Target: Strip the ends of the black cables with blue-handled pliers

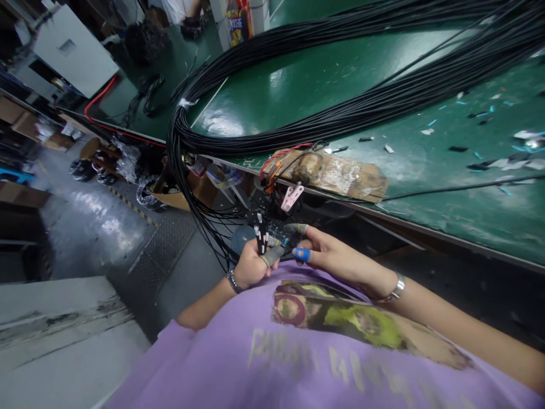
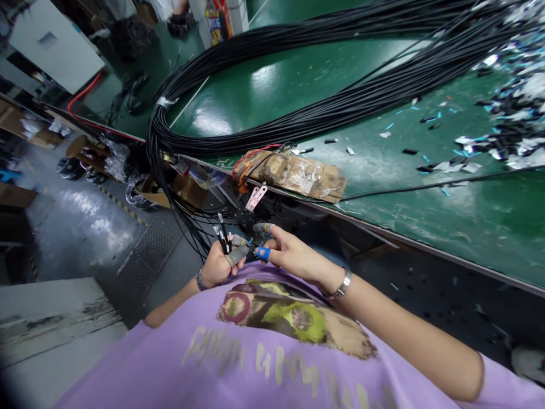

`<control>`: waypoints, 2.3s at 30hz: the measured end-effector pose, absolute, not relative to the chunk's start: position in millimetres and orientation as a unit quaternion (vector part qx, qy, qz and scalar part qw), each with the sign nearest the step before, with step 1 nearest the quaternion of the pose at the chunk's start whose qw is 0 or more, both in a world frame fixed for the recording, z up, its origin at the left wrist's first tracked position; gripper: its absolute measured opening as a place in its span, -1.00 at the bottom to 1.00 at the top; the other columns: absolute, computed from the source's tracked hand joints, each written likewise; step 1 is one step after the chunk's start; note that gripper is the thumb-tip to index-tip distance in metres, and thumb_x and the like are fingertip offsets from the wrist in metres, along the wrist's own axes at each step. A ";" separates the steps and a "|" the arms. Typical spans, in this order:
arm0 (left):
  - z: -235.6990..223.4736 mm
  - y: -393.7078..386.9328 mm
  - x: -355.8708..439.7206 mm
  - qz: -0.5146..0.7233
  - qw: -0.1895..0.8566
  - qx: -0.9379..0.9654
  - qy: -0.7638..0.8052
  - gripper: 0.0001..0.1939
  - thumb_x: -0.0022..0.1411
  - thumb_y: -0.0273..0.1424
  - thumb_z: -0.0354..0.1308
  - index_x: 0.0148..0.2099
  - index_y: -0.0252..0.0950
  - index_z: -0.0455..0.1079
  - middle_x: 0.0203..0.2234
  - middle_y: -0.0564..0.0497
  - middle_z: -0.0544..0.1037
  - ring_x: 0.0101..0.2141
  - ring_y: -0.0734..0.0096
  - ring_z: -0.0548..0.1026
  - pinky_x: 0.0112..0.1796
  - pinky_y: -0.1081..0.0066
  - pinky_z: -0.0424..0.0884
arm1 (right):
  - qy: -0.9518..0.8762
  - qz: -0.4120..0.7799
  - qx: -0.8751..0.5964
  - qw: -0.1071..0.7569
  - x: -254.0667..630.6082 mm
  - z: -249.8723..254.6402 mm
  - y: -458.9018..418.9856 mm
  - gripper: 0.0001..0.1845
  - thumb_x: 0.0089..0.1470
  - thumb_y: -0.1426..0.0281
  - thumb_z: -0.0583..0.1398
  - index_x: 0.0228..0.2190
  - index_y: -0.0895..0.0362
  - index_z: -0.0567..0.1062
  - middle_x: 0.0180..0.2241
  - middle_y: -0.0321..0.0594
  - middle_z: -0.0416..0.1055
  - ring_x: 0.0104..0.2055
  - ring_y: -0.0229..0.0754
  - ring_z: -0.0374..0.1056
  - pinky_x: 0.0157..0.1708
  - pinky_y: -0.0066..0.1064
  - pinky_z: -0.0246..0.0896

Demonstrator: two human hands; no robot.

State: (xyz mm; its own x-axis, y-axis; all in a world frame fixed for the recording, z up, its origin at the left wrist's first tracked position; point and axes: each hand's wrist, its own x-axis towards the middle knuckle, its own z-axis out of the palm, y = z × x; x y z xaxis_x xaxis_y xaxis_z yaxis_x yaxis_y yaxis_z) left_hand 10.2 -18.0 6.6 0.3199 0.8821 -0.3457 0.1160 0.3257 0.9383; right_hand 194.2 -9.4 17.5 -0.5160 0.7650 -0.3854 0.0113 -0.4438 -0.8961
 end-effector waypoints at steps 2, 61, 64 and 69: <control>6.3 -18.1 9.7 0.294 0.645 0.498 0.499 -0.53 0.04 -0.06 0.20 -0.61 -0.37 0.25 -0.75 0.13 0.31 -0.77 0.73 0.15 -0.70 0.60 0.06 | -0.453 0.746 -0.417 0.254 193.8 17.7 -9.0 -0.30 -0.16 0.08 0.29 -0.03 0.15 0.25 -0.61 -0.47 0.15 -0.58 -0.37 0.02 -0.58 -0.48 -0.13; 4.7 -12.9 10.9 0.327 0.682 0.427 0.496 -0.57 0.01 -0.12 0.22 -0.62 -0.34 0.22 -0.81 0.15 0.25 -0.81 0.71 0.08 -0.78 0.57 -0.09 | -0.727 0.379 -0.537 0.198 189.3 30.3 -13.2 -0.92 -0.04 0.38 0.12 -0.48 0.07 0.26 -0.63 -0.32 0.28 -0.61 -0.24 0.18 -0.58 -0.42 -0.04; 5.8 -12.7 11.0 0.326 0.679 0.430 0.498 -0.59 0.02 -0.14 0.21 -0.62 -0.34 0.23 -0.80 0.15 0.26 -0.81 0.71 0.09 -0.78 0.57 -0.09 | -0.727 0.386 -0.536 0.188 188.5 29.0 -11.9 -0.91 -0.03 0.36 0.11 -0.47 0.08 0.25 -0.62 -0.30 0.28 -0.61 -0.22 0.17 -0.58 -0.41 -0.03; 7.4 -11.7 11.7 0.331 0.682 0.413 0.504 -0.63 0.00 -0.18 0.22 -0.61 -0.34 0.22 -0.79 0.15 0.30 -0.82 0.72 0.08 -0.77 0.56 -0.08 | -0.717 0.408 -0.524 0.210 187.3 22.8 -10.9 -0.89 0.00 0.31 0.11 -0.43 0.09 0.31 -0.58 -0.27 0.35 -0.57 -0.22 0.21 -0.55 -0.42 0.04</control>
State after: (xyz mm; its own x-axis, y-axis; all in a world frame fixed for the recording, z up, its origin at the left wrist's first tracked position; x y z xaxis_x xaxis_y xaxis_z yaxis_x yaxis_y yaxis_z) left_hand 11.7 -11.7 7.4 0.2724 0.8683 -0.4146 -0.0349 0.4395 0.8976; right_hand 187.3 -10.9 22.8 -0.3621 0.9233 -0.1277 0.5812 0.1166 -0.8054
